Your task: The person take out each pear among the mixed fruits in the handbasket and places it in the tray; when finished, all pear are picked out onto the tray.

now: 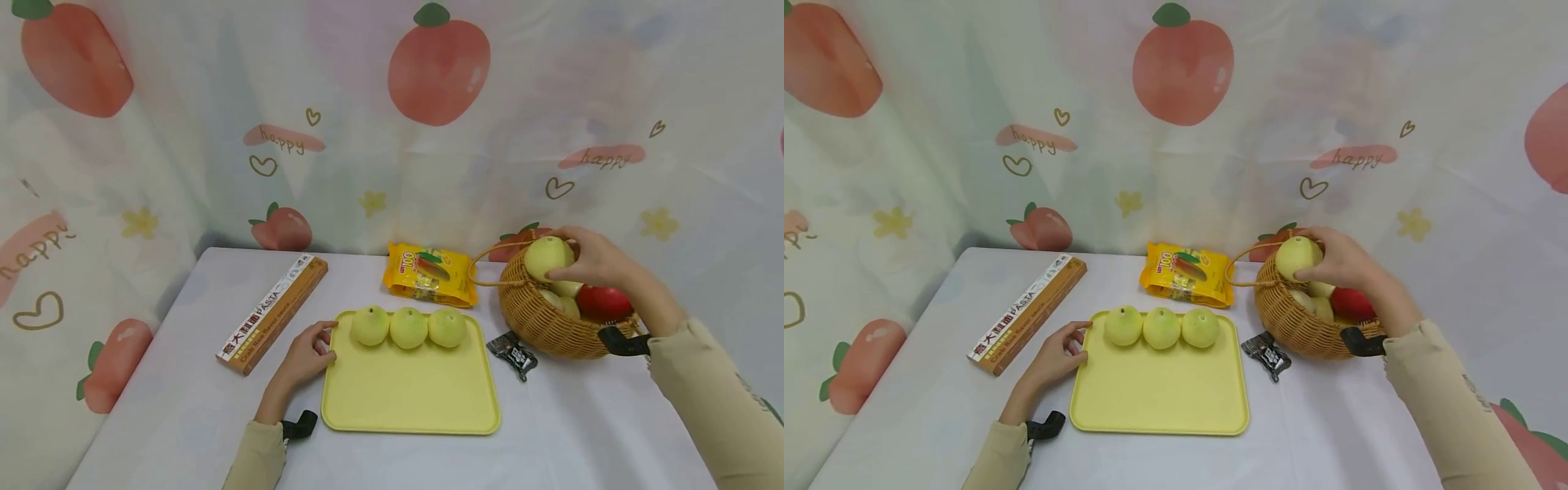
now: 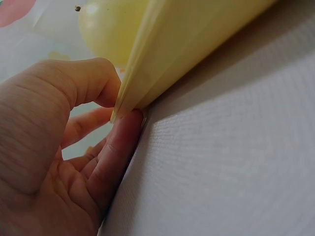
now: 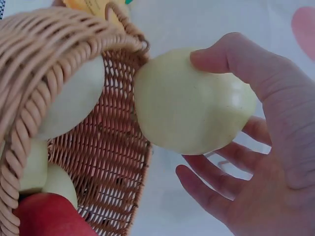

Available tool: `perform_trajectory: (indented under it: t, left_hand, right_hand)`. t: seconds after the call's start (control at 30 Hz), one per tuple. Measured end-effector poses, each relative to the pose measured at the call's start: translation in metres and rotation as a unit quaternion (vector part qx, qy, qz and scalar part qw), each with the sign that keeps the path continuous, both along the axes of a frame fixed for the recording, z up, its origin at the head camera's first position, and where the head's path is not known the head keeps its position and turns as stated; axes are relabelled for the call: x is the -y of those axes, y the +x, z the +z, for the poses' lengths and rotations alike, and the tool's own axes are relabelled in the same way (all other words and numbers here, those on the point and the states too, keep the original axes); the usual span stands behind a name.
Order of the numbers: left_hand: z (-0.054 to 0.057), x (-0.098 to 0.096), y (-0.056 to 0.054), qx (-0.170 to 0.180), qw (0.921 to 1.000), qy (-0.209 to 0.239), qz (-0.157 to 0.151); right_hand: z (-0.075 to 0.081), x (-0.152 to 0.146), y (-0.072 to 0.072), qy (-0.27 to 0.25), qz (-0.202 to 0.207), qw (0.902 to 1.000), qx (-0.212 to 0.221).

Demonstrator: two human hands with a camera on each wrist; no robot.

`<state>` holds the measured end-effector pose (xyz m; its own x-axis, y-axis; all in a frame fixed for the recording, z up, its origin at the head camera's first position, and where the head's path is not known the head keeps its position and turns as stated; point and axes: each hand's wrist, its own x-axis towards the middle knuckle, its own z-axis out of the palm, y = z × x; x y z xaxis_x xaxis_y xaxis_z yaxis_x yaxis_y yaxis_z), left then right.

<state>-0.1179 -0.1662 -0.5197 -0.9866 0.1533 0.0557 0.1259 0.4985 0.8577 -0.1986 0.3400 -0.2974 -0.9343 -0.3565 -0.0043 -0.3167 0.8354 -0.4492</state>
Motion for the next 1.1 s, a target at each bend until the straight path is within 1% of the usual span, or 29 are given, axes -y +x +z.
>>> perform_trajectory:
  t: [0.07,0.17,0.3,0.4,0.43,0.53,0.67,0.8,0.97,1.1]
  left_hand:
    - [0.000,0.000,0.000,0.000,1.0000,0.001,-0.002]
    - [-0.001,0.000,0.000,-0.001,1.0000,0.003,-0.002]
    - [-0.001,-0.001,0.000,0.000,1.0000,0.001,-0.001]
    - [-0.001,-0.002,0.000,0.002,1.0000,0.002,0.001]
    - [-0.001,-0.002,0.000,0.002,1.0000,0.003,0.002]
    - [0.000,-0.002,0.001,0.003,1.0000,0.004,0.004]
    - [0.000,-0.002,0.001,0.004,1.0000,0.003,0.006]
    - [0.000,-0.002,0.001,0.007,0.9999,0.000,0.008]
    - [-0.001,-0.001,0.001,0.013,0.9999,-0.005,0.009]
    - [0.000,-0.001,0.002,0.009,0.9999,-0.001,0.008]
  right_hand:
    - [0.001,0.004,0.004,-0.007,-0.011,0.9999,-0.007]
    - [0.003,0.009,0.011,-0.017,-0.015,0.9993,-0.029]
    - [0.004,0.017,0.019,-0.036,0.013,0.9963,-0.077]
    - [0.002,0.025,0.024,-0.039,0.041,0.9914,-0.118]
    - [0.000,0.028,0.025,-0.039,0.043,0.9902,-0.127]
    - [-0.004,0.037,0.028,-0.033,0.044,0.9892,-0.135]
    - [-0.011,0.045,0.033,-0.024,0.027,0.9913,-0.126]
    - [-0.019,0.051,0.037,-0.023,0.030,0.9910,-0.128]
    - [-0.025,0.061,0.041,-0.032,0.055,0.9869,-0.148]
    - [-0.028,0.073,0.046,-0.039,0.072,0.9828,-0.166]
